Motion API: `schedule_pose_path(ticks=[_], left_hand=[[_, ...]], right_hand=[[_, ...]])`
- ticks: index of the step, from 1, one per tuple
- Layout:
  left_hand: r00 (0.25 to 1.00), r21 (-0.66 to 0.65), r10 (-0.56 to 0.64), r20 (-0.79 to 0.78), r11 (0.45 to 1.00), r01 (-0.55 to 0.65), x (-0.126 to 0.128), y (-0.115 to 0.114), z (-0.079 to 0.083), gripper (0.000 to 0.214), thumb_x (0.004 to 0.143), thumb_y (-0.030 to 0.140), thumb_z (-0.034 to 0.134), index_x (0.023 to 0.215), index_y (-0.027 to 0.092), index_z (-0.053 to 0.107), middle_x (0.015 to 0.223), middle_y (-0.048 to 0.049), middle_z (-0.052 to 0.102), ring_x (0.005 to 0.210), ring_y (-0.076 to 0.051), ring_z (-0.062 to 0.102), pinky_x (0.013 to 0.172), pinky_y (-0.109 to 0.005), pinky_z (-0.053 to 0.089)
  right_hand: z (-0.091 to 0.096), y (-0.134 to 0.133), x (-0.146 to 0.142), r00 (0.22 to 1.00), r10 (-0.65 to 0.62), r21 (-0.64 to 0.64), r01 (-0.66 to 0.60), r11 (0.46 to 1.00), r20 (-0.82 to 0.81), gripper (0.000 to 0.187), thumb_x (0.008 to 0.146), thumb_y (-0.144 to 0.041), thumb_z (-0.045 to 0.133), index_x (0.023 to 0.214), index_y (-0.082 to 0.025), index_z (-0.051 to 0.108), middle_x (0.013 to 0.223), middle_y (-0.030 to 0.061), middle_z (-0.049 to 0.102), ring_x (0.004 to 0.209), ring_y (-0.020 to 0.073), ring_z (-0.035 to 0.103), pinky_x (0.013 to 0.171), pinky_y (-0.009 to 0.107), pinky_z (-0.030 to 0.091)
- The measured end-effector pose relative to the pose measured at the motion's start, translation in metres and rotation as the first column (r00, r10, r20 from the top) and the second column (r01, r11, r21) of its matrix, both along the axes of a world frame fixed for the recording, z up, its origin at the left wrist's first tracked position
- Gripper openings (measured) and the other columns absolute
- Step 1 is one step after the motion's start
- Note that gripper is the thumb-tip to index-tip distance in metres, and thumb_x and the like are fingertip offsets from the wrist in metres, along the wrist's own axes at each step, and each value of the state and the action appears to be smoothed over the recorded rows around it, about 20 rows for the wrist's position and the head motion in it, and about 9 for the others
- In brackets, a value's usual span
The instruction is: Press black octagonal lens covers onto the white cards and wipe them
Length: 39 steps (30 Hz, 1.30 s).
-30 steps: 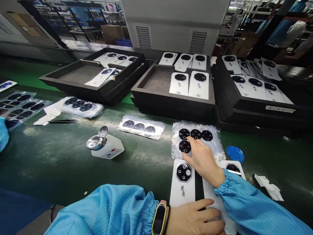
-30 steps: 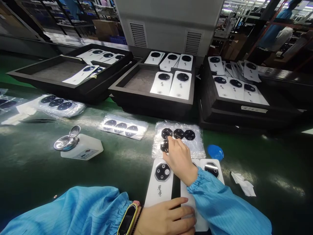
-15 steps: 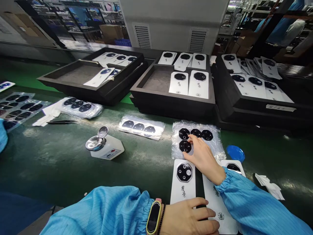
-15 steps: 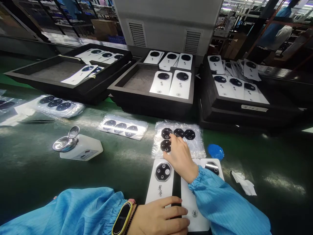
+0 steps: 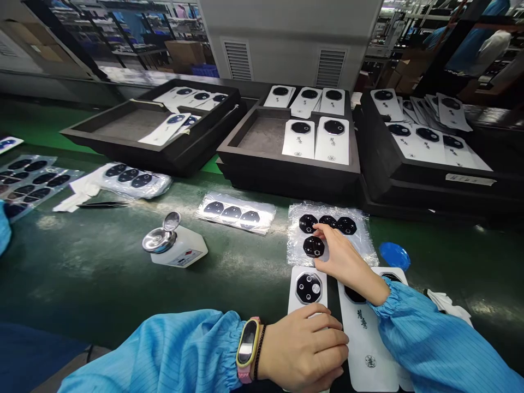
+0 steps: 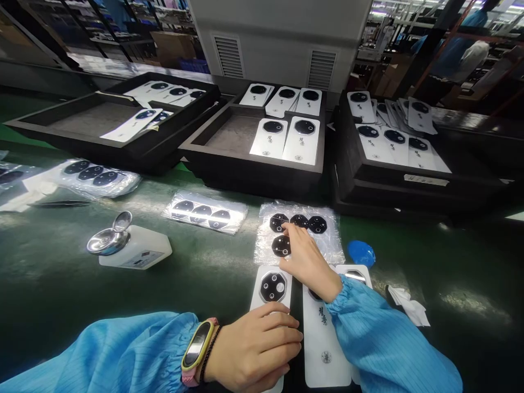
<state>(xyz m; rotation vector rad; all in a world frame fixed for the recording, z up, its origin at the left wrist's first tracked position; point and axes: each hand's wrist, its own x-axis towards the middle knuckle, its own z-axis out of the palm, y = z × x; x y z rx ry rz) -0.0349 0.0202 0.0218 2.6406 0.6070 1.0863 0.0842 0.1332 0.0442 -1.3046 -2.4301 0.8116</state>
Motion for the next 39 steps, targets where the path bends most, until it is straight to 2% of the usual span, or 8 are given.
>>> schedule_pose_path(ticks=[23,27,29,31,33,35,37,39], left_hand=[[0.994,-0.104,0.085,0.064,0.991,-0.078,-0.004,0.006,0.004,0.016,0.089,0.012,0.039,0.093,0.01,0.054,0.086,-0.0097,0.068,0.077,-0.018,0.059,0.068,-0.03,0.046],[0.982,-0.259,0.158,0.104,0.958,-0.126,-0.012,0.01,0.011,0.02,0.088,0.011,0.036,0.096,0.013,0.054,0.087,-0.0097,0.067,0.075,-0.018,0.059,0.068,-0.028,0.047],[0.943,-0.472,0.299,0.147,0.859,-0.199,-0.017,0.014,0.017,0.017,0.088,0.014,0.038,0.094,0.015,0.054,0.079,-0.0059,0.065,0.069,-0.015,0.059,0.064,-0.025,0.047],[0.865,-0.718,0.469,0.177,0.663,-0.212,-0.023,0.021,0.023,0.01,0.087,0.021,0.042,0.088,0.017,0.052,0.063,0.0014,0.056,0.054,-0.011,0.053,0.052,-0.021,0.043],[0.804,-0.89,0.567,0.179,0.442,-0.114,-0.028,0.029,0.028,0.013,0.085,0.031,0.046,0.083,0.018,0.049,0.049,0.0082,0.043,0.039,-0.007,0.039,0.041,-0.018,0.033],[0.797,-0.959,0.577,0.177,0.283,0.008,-0.032,0.036,0.033,0.022,0.082,0.04,0.051,0.078,0.018,0.047,0.043,0.0114,0.035,0.033,-0.005,0.029,0.036,-0.017,0.024],[0.814,-0.972,0.546,0.198,0.214,0.093,-0.033,0.04,0.035,0.029,0.078,0.045,0.056,0.076,0.018,0.048,0.041,0.0119,0.035,0.033,-0.004,0.026,0.035,-0.017,0.022],[0.819,-0.971,0.527,0.225,0.194,0.142,-0.033,0.041,0.037,0.032,0.075,0.047,0.059,0.073,0.017,0.048,0.04,0.0116,0.035,0.033,-0.004,0.026,0.036,-0.016,0.021]], right_hand=[[-0.004,0.0,0.001,0.999,0.037,0.028,-0.036,0.999,-0.011,0.06,0.062,-0.006,0.053,0.118,-0.02,0.041,0.104,0.0068,0.056,0.099,0.0255,0.054,0.088,0.046,0.046],[-0.002,0.002,0.005,0.999,0.03,0.04,-0.029,0.999,-0.029,0.06,0.063,-0.008,0.054,0.119,-0.02,0.039,0.105,0.0067,0.055,0.101,0.0247,0.056,0.089,0.044,0.047],[0.003,0.002,0.01,0.999,0.024,0.051,-0.022,0.998,-0.045,0.061,0.064,-0.01,0.054,0.122,-0.021,0.038,0.107,0.0074,0.055,0.104,0.0251,0.055,0.09,0.044,0.048],[0.01,-0.002,0.017,0.997,0.032,0.059,-0.028,0.998,-0.066,0.063,0.066,-0.011,0.055,0.125,-0.023,0.035,0.109,0.0069,0.056,0.105,0.0252,0.056,0.089,0.044,0.049],[0.018,-0.008,0.025,0.992,0.083,0.089,-0.075,0.993,-0.094,0.065,0.07,-0.012,0.054,0.13,-0.026,0.032,0.109,0.0059,0.057,0.106,0.0247,0.057,0.089,0.045,0.05],[0.026,-0.015,0.034,0.976,0.185,0.15,-0.167,0.974,-0.115,0.067,0.076,-0.011,0.05,0.136,-0.029,0.026,0.113,0.0059,0.056,0.109,0.0241,0.056,0.091,0.045,0.05],[0.031,-0.022,0.04,0.953,0.283,0.189,-0.26,0.947,-0.111,0.069,0.081,-0.01,0.046,0.141,-0.031,0.019,0.12,0.0061,0.055,0.114,0.0237,0.053,0.094,0.045,0.05],[0.034,-0.027,0.043,0.936,0.34,0.168,-0.323,0.932,-0.091,0.07,0.083,-0.008,0.044,0.143,-0.033,0.016,0.124,0.0055,0.053,0.117,0.0232,0.052,0.095,0.043,0.05]])
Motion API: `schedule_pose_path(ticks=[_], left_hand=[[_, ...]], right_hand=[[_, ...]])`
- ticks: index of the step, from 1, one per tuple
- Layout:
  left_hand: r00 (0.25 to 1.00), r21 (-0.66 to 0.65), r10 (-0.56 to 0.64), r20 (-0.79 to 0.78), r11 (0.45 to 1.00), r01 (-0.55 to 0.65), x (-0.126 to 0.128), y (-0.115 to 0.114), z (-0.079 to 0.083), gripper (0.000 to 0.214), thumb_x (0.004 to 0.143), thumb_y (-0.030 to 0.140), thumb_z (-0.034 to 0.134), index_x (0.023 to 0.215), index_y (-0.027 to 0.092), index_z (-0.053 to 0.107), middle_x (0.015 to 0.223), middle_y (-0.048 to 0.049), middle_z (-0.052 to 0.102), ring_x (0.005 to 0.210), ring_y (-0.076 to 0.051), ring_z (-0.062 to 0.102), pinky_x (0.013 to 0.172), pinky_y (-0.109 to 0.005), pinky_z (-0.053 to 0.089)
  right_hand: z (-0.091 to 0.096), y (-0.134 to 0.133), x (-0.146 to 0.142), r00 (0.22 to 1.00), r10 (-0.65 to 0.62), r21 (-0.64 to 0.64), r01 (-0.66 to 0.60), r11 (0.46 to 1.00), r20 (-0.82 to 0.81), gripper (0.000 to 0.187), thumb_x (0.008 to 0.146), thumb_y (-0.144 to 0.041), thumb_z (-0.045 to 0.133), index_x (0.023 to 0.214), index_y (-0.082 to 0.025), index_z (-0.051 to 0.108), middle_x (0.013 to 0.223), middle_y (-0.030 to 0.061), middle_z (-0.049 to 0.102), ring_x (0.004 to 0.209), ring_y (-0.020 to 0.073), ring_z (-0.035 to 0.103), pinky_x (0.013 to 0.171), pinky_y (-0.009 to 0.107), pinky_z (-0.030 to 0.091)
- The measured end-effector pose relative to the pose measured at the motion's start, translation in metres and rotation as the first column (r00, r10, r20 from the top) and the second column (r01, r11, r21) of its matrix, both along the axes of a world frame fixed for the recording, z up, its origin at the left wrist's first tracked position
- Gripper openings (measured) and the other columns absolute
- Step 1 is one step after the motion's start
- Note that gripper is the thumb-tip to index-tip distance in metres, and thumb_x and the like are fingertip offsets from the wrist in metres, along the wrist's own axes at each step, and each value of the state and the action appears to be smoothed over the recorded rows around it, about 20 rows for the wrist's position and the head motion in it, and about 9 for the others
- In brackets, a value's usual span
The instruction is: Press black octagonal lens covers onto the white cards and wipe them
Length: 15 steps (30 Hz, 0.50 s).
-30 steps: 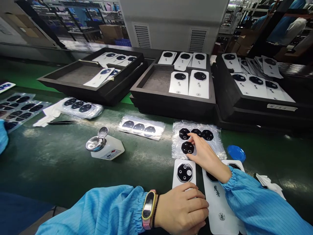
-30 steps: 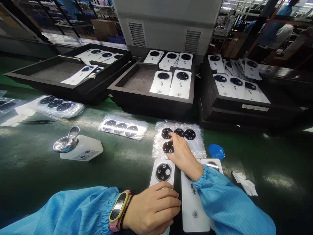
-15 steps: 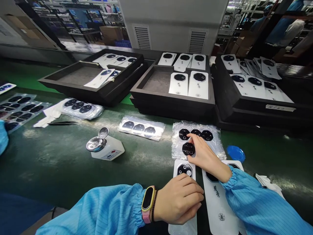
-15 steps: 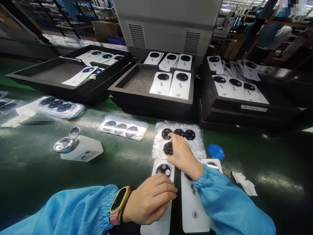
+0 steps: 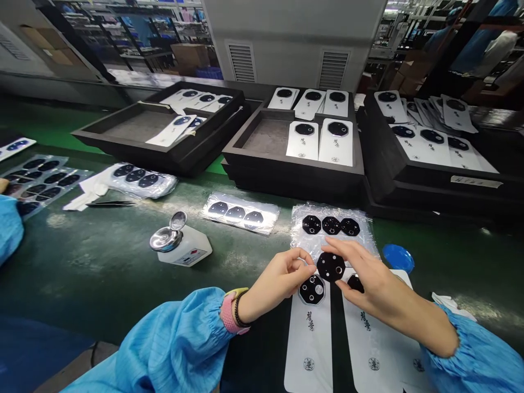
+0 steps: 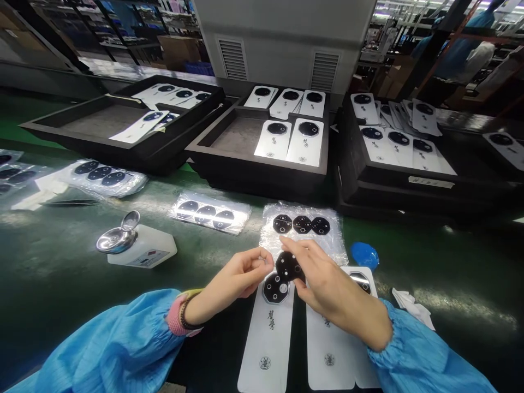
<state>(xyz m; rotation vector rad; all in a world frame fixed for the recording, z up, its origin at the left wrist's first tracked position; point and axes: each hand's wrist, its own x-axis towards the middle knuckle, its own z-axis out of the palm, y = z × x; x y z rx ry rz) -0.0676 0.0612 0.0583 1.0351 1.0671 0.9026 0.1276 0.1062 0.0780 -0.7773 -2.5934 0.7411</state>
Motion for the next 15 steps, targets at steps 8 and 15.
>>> schedule_pose_path(ticks=[8,15], left_hand=[[1.0,-0.041,-0.013,0.008,0.999,0.013,0.003,-0.006,0.001,0.031,0.074,0.045,0.059,0.068,0.017,0.047,0.043,0.0104,0.038,0.033,-0.003,0.028,0.035,-0.016,0.021],[0.999,-0.05,0.033,-0.027,0.998,-0.035,-0.003,-0.018,-0.003,0.03,0.075,0.045,0.055,0.068,0.018,0.044,0.042,0.0104,0.038,0.031,-0.003,0.027,0.033,-0.015,0.02]], right_hand=[[0.003,-0.008,-0.001,0.996,0.081,-0.028,-0.08,0.996,0.034,0.07,0.084,-0.004,0.041,0.144,-0.03,0.017,0.128,0.008,0.05,0.118,0.0218,0.052,0.094,0.04,0.051],[0.003,0.0,-0.007,0.962,-0.259,-0.265,0.227,0.937,-0.09,0.033,0.083,-0.03,0.055,0.115,-0.024,0.059,0.109,0.0068,0.067,0.093,0.0236,0.065,0.08,0.04,0.056]])
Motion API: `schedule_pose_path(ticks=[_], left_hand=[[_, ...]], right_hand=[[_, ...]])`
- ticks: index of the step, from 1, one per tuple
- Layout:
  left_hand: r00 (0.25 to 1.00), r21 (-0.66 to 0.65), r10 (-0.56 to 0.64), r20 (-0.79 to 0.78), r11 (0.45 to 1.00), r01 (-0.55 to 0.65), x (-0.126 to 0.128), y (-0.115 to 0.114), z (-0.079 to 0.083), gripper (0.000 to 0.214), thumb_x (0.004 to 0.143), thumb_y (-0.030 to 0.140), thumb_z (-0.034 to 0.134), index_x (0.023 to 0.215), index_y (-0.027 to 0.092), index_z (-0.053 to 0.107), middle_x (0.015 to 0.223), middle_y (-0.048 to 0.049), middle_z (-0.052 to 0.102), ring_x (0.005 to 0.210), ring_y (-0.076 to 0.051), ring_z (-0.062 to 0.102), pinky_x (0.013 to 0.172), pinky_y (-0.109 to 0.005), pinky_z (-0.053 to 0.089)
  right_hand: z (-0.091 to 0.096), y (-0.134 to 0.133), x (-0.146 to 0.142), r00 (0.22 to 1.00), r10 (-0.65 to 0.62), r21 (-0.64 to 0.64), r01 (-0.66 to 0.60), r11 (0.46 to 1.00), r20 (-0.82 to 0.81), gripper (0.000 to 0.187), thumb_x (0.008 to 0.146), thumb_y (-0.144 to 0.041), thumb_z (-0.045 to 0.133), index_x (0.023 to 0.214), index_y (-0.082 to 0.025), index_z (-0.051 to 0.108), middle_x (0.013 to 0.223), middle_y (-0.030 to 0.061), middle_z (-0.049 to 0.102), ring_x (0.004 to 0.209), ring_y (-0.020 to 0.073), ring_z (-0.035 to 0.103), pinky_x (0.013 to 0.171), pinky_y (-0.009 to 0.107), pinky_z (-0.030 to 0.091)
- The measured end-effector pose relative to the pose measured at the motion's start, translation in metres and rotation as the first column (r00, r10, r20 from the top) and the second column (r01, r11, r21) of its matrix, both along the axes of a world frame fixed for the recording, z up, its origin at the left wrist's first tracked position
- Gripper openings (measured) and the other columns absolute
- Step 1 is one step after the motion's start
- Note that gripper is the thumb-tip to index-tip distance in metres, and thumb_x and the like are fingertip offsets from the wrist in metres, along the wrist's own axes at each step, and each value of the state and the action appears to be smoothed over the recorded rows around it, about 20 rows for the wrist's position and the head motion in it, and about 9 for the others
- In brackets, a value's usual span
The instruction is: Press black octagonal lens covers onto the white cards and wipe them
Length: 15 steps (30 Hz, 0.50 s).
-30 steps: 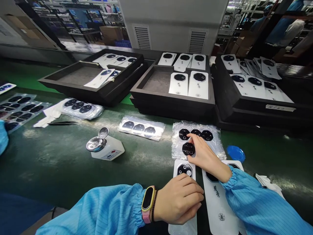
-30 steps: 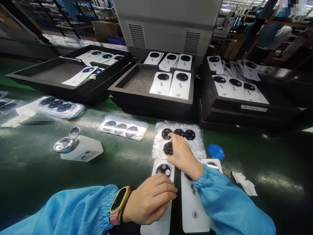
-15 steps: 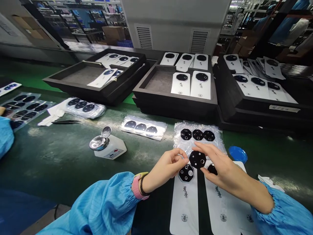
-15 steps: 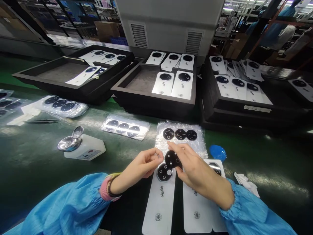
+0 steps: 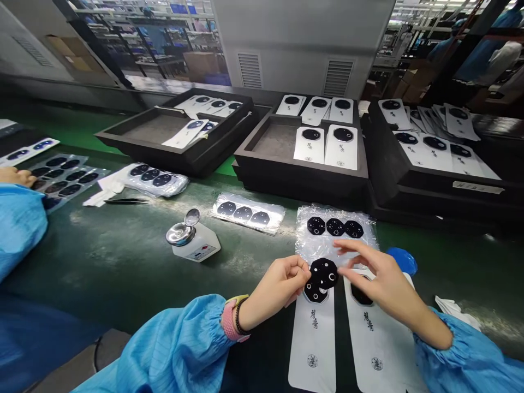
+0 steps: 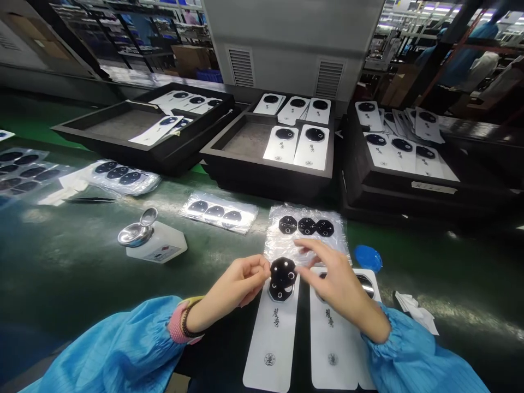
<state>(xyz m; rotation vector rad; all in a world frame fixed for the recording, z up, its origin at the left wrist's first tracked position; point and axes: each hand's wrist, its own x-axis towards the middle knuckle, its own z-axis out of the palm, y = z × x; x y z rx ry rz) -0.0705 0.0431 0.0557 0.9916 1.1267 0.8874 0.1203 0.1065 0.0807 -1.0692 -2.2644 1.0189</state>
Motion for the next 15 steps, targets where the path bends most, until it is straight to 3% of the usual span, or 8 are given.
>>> schedule_pose_path(ticks=[2,6,11,13,15], left_hand=[[1.0,0.001,0.024,-0.019,1.0,-0.024,-0.001,-0.005,-0.002,0.03,0.076,0.045,0.054,0.068,0.018,0.044,0.041,0.0108,0.037,0.031,-0.003,0.028,0.033,-0.015,0.02],[0.997,0.003,0.049,-0.054,0.999,-0.049,0.001,-0.012,-0.007,0.03,0.077,0.046,0.051,0.071,0.018,0.043,0.044,0.0107,0.038,0.031,-0.003,0.028,0.033,-0.015,0.02],[0.985,0.056,0.025,-0.168,0.998,-0.016,0.004,-0.021,-0.006,0.019,0.082,0.035,0.048,0.072,0.018,0.045,0.051,0.007,0.045,0.036,-0.006,0.036,0.036,-0.017,0.028],[0.895,0.245,0.059,-0.442,0.968,0.057,0.006,-0.031,-0.008,0.013,0.083,0.024,0.047,0.072,0.018,0.047,0.057,0.0037,0.05,0.045,-0.01,0.044,0.042,-0.019,0.034],[0.649,0.486,0.236,-0.724,0.841,0.236,0.011,-0.044,-0.013,0.013,0.084,0.013,0.043,0.074,0.018,0.05,0.064,-0.0003,0.054,0.055,-0.015,0.05,0.048,-0.024,0.042]], right_hand=[[-0.001,0.003,-0.004,0.994,-0.109,-0.141,0.109,0.984,0.008,0.02,0.081,-0.032,0.055,0.092,-0.021,0.067,0.087,0.0054,0.071,0.078,0.0222,0.067,0.07,0.037,0.056],[-0.002,0.005,-0.013,0.997,-0.068,-0.358,0.053,0.932,-0.027,0.012,0.072,-0.031,0.061,0.074,-0.02,0.065,0.072,0.003,0.07,0.069,0.0201,0.066,0.065,0.034,0.054],[-0.008,0.008,-0.017,0.997,-0.057,-0.412,0.028,0.911,-0.059,0.008,0.068,-0.028,0.062,0.07,-0.02,0.065,0.069,0.0013,0.069,0.068,0.0181,0.066,0.067,0.033,0.053],[-0.015,0.01,-0.017,0.997,-0.062,-0.41,0.036,0.911,-0.049,0.009,0.069,-0.026,0.061,0.071,-0.019,0.066,0.07,0.0015,0.07,0.069,0.0184,0.066,0.068,0.033,0.053],[-0.023,0.009,-0.019,0.998,-0.06,-0.411,0.043,0.911,-0.03,0.011,0.07,-0.025,0.06,0.073,-0.019,0.068,0.071,0.0018,0.071,0.07,0.0188,0.066,0.069,0.033,0.053]])
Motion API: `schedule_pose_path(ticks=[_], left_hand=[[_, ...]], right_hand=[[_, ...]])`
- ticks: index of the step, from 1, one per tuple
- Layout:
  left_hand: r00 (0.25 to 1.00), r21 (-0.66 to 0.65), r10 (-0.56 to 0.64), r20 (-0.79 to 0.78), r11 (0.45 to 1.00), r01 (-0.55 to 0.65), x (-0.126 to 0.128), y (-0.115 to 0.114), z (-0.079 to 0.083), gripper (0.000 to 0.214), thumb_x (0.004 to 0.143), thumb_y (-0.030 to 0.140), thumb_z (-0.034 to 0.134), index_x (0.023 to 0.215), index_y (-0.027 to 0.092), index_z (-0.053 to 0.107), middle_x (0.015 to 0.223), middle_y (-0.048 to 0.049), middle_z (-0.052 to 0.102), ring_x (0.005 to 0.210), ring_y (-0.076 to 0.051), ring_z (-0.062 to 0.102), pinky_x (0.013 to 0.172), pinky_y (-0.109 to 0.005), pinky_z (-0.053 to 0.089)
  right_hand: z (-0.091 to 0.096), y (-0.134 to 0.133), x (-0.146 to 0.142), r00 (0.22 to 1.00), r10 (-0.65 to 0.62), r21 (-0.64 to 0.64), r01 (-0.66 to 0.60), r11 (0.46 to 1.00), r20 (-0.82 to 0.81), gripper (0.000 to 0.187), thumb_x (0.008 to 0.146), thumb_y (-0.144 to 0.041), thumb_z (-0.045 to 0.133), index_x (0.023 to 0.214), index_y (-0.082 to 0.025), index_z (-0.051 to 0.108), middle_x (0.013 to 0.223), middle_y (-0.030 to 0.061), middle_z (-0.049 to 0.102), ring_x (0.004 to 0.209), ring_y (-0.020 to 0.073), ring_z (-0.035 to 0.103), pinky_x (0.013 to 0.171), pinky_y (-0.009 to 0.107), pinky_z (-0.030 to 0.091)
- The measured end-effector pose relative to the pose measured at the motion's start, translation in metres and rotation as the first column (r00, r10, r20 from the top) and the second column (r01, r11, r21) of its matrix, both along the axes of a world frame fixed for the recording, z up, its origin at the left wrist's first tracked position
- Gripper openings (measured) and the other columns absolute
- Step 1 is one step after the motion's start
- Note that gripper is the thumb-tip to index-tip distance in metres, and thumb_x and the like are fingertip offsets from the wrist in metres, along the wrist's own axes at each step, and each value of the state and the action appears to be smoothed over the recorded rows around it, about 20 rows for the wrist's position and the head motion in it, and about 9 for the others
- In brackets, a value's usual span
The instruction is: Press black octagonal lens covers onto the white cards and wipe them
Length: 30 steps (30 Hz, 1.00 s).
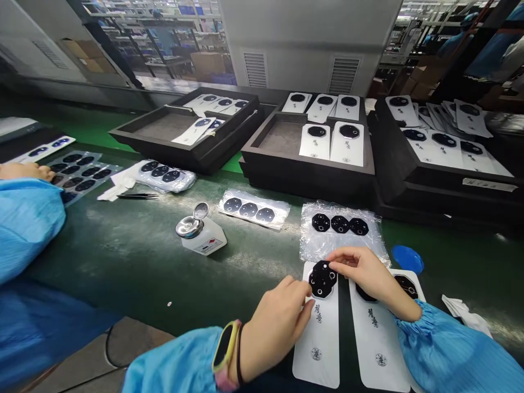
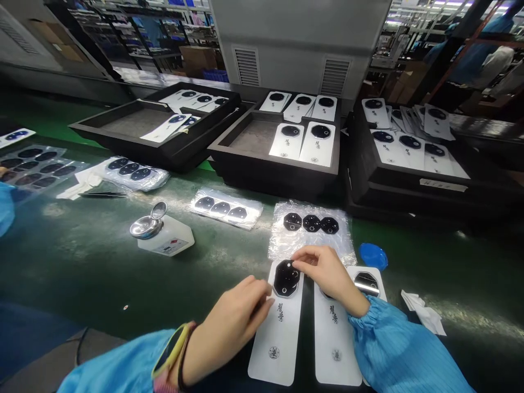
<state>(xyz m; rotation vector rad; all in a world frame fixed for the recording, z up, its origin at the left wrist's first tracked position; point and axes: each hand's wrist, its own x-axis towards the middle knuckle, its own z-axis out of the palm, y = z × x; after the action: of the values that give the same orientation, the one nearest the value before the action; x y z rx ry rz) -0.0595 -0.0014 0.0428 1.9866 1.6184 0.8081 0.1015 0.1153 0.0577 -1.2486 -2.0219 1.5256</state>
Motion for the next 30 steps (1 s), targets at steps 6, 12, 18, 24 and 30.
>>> schedule_pose_path(ticks=[6,12,18,24,30], left_hand=[[0.915,0.303,0.053,-0.4,0.95,0.078,0.021,-0.028,-0.021,0.035,0.083,-0.005,0.026,0.099,0.011,0.052,0.086,-0.0095,0.064,0.075,-0.02,0.061,0.067,-0.032,0.056],[0.883,0.418,0.132,-0.451,0.905,0.078,0.026,-0.027,-0.033,0.034,0.088,-0.002,0.025,0.103,0.004,0.055,0.089,-0.013,0.067,0.079,-0.021,0.065,0.071,-0.031,0.058],[0.878,0.486,0.183,-0.442,0.872,0.063,0.027,-0.03,-0.037,0.035,0.093,0.003,0.027,0.102,0.004,0.06,0.091,-0.0122,0.07,0.082,-0.02,0.066,0.073,-0.029,0.06],[0.889,0.485,0.183,-0.419,0.873,0.049,0.028,-0.028,-0.035,0.034,0.094,0.004,0.028,0.099,0.003,0.061,0.09,-0.0135,0.07,0.081,-0.02,0.066,0.071,-0.029,0.06],[0.894,0.488,0.198,-0.402,0.873,0.026,0.029,-0.028,-0.035,0.035,0.095,0.005,0.027,0.097,0.002,0.062,0.089,-0.0136,0.07,0.079,-0.021,0.066,0.069,-0.029,0.06]], right_hand=[[-0.011,-0.008,-0.007,0.997,0.025,0.012,-0.026,1.0,0.078,0.011,0.071,-0.02,0.059,0.071,-0.02,0.071,0.068,0.0015,0.072,0.068,0.0195,0.066,0.068,0.034,0.052],[-0.009,-0.009,-0.007,0.992,0.028,0.026,-0.031,0.999,0.122,0.013,0.072,-0.019,0.059,0.072,-0.021,0.072,0.068,0.0009,0.072,0.066,0.0192,0.066,0.066,0.033,0.052],[-0.01,-0.009,-0.007,0.99,0.009,0.02,-0.012,1.0,0.142,0.012,0.072,-0.018,0.06,0.072,-0.02,0.072,0.066,0.001,0.071,0.064,0.0183,0.065,0.063,0.031,0.05],[-0.011,-0.01,-0.006,0.989,-0.005,0.021,0.002,1.0,0.148,0.011,0.072,-0.018,0.06,0.072,-0.019,0.071,0.067,0.0018,0.07,0.065,0.0189,0.065,0.065,0.032,0.05],[-0.013,-0.013,-0.003,0.992,-0.045,0.012,0.044,0.999,0.117,0.01,0.071,-0.02,0.059,0.072,-0.02,0.07,0.068,0.0017,0.071,0.065,0.0188,0.065,0.063,0.031,0.051]])
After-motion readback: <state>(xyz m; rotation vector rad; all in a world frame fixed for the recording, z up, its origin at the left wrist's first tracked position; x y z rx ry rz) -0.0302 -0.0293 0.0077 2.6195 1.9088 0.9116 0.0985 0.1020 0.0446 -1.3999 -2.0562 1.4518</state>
